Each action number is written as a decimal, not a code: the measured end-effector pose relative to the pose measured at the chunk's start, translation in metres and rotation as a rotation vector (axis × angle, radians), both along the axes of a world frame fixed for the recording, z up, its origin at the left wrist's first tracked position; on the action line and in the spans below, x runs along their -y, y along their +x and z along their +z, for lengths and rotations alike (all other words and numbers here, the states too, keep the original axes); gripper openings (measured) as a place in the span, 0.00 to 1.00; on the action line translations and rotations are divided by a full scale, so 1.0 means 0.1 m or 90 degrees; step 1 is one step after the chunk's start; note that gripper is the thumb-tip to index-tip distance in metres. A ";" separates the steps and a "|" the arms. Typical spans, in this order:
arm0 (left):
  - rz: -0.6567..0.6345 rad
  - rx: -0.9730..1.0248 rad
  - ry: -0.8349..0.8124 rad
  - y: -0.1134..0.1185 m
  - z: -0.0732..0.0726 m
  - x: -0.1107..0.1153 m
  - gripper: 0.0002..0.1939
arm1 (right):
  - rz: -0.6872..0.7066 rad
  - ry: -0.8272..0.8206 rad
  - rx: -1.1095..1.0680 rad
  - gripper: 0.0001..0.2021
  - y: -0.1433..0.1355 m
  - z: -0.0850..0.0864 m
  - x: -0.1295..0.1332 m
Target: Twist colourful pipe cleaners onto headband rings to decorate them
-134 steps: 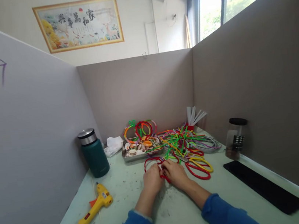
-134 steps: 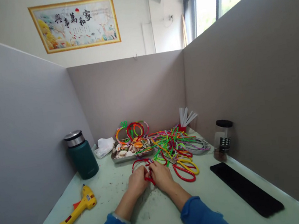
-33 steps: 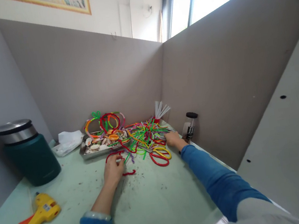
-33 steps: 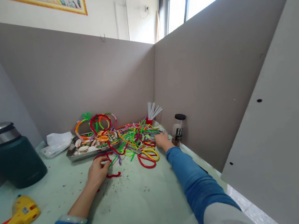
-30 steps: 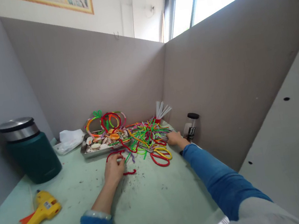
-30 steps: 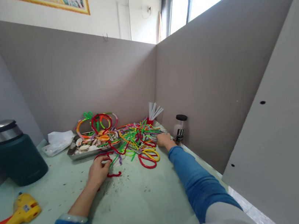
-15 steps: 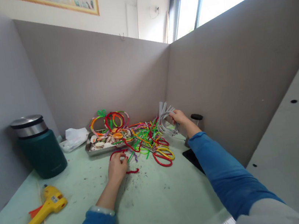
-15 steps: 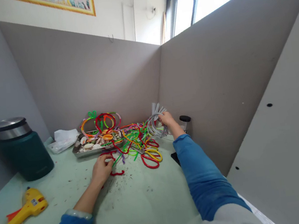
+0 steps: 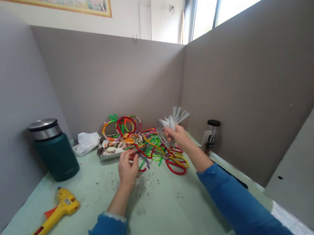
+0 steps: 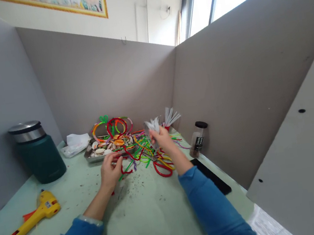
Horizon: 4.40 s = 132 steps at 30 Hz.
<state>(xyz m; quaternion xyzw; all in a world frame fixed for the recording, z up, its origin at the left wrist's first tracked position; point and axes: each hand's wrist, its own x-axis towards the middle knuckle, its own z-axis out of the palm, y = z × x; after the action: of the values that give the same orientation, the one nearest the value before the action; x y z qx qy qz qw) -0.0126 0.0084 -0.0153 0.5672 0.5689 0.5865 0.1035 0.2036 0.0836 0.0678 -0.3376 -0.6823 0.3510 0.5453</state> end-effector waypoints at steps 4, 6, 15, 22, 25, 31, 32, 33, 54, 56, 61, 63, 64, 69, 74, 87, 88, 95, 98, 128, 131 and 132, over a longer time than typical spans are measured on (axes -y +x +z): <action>-0.188 0.204 -0.082 0.04 0.09 0.02 0.26 | -0.062 0.135 0.229 0.08 -0.55 -0.48 0.48; -0.292 0.325 -0.110 0.04 0.08 0.02 0.31 | -0.060 0.214 0.332 0.08 -0.72 -0.73 0.60; -0.466 0.467 -0.148 0.01 0.05 0.10 0.15 | -0.009 0.321 0.343 0.12 -0.57 -0.91 0.60; -0.550 0.283 -0.183 0.09 0.06 0.15 0.12 | -0.024 0.143 -0.010 0.12 -0.54 -0.88 0.56; -0.550 0.270 -0.225 0.13 0.05 0.14 0.13 | -0.016 0.070 -0.042 0.14 -0.58 -0.89 0.57; -0.476 0.362 -0.216 0.12 0.03 0.12 0.19 | -0.010 0.016 -0.053 0.16 -0.59 -0.86 0.61; -0.464 0.367 -0.216 0.11 0.02 0.11 0.19 | -0.002 0.010 -0.051 0.16 -0.59 -0.86 0.61; -0.455 0.373 -0.217 0.10 0.00 0.11 0.19 | 0.010 0.008 -0.047 0.15 -0.60 -0.86 0.61; -0.541 0.776 -0.136 -0.09 0.17 0.11 0.15 | -0.045 0.355 0.386 0.09 -0.47 -1.02 0.52; -0.546 0.807 -0.138 -0.13 0.18 0.12 0.15 | -0.029 0.375 0.419 0.08 -0.46 -1.02 0.52; -0.543 0.858 -0.143 -0.19 0.19 0.13 0.15 | 0.026 0.440 0.453 0.06 -0.44 -0.93 0.54; -0.543 0.844 -0.145 -0.20 0.20 0.13 0.16 | 0.040 0.462 0.444 0.08 -0.44 -0.89 0.57; -0.543 0.835 -0.147 -0.19 0.21 0.14 0.16 | 0.042 0.469 0.439 0.10 -0.44 -0.87 0.59; -0.544 0.783 -0.146 -0.16 0.24 0.17 0.20 | 0.006 0.479 0.408 0.11 -0.49 -0.83 0.71; -0.566 0.753 -0.168 -0.11 0.28 0.21 0.27 | -0.049 0.440 0.357 0.10 -0.65 -0.82 0.83; -0.490 0.746 -0.143 -0.07 0.19 0.14 0.10 | -0.078 0.322 0.245 0.08 -0.89 -0.72 0.94; -0.482 0.737 -0.140 -0.07 0.18 0.14 0.10 | -0.075 0.326 0.234 0.08 -0.87 -0.72 0.94; -0.477 0.654 -0.148 0.00 0.19 0.13 0.12 | -0.119 0.331 0.264 0.09 -0.82 -0.82 0.94; -0.479 0.653 -0.159 0.01 0.20 0.12 0.13 | -0.084 0.267 0.168 0.10 -0.79 -0.81 0.90; -0.510 0.573 -0.193 0.00 0.18 0.15 0.16 | 0.103 -0.101 -0.044 0.13 -0.69 -0.76 0.77; -0.518 0.567 -0.188 0.01 0.18 0.15 0.15 | 0.069 -0.057 0.002 0.12 -0.70 -0.78 0.78; -0.518 0.566 -0.188 0.01 0.18 0.15 0.15 | 0.061 -0.042 0.013 0.12 -0.70 -0.79 0.78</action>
<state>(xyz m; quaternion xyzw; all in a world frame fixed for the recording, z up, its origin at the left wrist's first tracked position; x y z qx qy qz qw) -0.0117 -0.0069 0.0027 0.4194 0.2847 0.5954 0.6233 0.1338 0.0054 -0.0108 -0.3260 -0.6911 0.3953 0.5097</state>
